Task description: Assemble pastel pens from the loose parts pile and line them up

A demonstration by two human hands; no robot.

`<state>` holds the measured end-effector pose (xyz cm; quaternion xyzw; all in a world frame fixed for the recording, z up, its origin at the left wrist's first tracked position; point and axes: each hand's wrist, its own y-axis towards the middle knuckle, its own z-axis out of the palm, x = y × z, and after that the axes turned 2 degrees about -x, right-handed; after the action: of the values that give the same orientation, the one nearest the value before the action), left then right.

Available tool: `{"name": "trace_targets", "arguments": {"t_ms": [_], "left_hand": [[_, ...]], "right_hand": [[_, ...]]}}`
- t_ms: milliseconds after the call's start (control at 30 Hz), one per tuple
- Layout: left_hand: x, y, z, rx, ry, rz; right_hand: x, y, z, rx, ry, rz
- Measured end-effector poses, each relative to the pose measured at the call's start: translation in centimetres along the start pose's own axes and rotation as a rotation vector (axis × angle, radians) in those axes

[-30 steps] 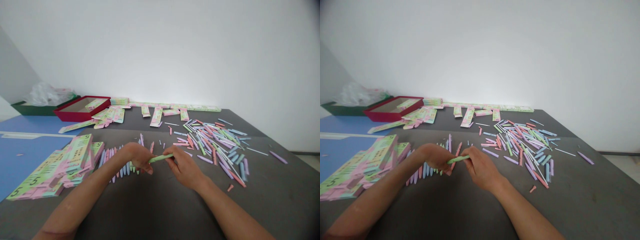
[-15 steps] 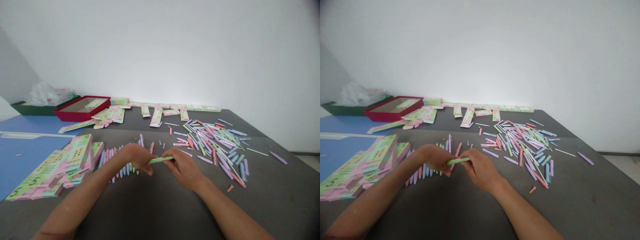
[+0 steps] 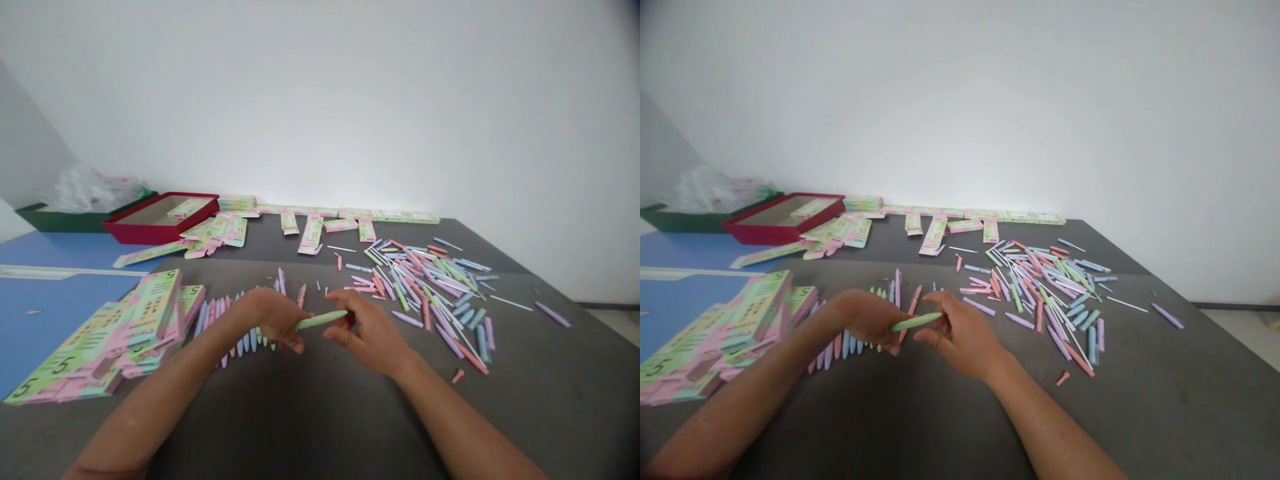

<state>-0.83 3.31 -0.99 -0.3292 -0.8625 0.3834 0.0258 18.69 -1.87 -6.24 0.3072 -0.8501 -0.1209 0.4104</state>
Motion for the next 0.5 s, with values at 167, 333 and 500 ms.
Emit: {"name": "trace_targets", "arguments": {"t_ms": [167,333,500], "left_hand": [[0.2,0.08,0.14,-0.011,-0.006,0.007],[0.01,0.19,0.21,0.001,0.017,0.008],[-0.34,-0.01,0.04,0.01,0.012,0.023]], "right_hand": [[0.12,-0.01,-0.48,0.026,-0.054,-0.067],[-0.17,0.14,0.06,-0.015,-0.138,-0.074],[-0.03,-0.05,0.13,-0.005,-0.058,-0.041]]}}
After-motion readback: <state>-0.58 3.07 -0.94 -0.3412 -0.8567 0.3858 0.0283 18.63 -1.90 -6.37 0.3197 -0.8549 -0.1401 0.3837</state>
